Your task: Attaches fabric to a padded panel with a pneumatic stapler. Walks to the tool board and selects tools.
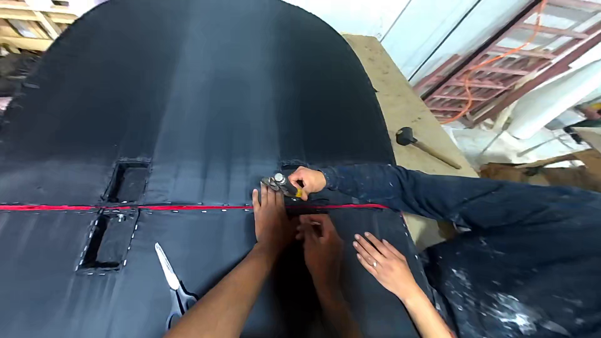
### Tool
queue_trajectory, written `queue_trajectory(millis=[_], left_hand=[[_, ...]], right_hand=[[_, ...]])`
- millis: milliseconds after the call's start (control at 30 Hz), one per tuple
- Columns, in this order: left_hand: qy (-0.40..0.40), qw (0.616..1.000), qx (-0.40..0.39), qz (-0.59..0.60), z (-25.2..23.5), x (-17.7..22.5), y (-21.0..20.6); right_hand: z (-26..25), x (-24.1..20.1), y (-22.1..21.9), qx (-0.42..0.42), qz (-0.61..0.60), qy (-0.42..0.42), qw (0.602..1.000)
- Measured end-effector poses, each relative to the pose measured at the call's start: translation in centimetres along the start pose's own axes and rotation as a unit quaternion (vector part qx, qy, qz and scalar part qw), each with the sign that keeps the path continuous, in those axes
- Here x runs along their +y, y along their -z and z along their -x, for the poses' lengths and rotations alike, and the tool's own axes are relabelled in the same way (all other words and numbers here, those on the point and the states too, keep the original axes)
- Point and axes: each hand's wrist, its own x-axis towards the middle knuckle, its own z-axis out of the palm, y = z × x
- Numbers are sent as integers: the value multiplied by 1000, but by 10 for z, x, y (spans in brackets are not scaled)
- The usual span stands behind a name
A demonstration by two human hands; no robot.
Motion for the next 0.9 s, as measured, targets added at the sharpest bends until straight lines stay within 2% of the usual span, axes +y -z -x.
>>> queue_trajectory(millis=[33, 67, 133, 200, 267, 433, 500, 600, 667, 733, 800, 900], left_hand=[[4, 1000, 5, 9, -1, 0, -2], [4, 1000, 11, 17, -3, 0, -3], [4, 1000, 0, 28, -1, 2, -5], [6, 1000, 4, 26, -2, 1, -4], [4, 1000, 10, 28, 1, -1, -5], [3, 1000, 4, 16, 0, 0, -5], [0, 1000, 13, 13, 1, 1, -7], [-1, 1000, 4, 12, 1, 1, -4], [1, 1000, -8, 6, 1, 1, -1], [0, 1000, -8, -1, 1, 2, -2], [-1, 1000, -3, -1, 1, 2, -5], [-4, 1000, 8, 4, 2, 3, -11]], right_hand=[[0, 10, -5, 73, -57, 0, 996], [-3, -2, 3, 96, -108, -79, 986], [-7, -8, 17, 149, -230, -239, 931], [-14, -7, 21, 156, -301, -301, 891], [-11, -13, 24, 136, -318, -324, 881], [-4, -25, 32, 129, -287, -288, 904], [-3, -36, 30, 99, -265, -261, 923], [4, -63, 14, 73, -124, -169, 975], [9, -67, -1, 111, -53, -117, 985], [9, -62, -6, 127, -38, -106, 986], [5, -36, 8, 89, -75, -127, 985], [15, 94, 42, 40, -290, -112, 950]])
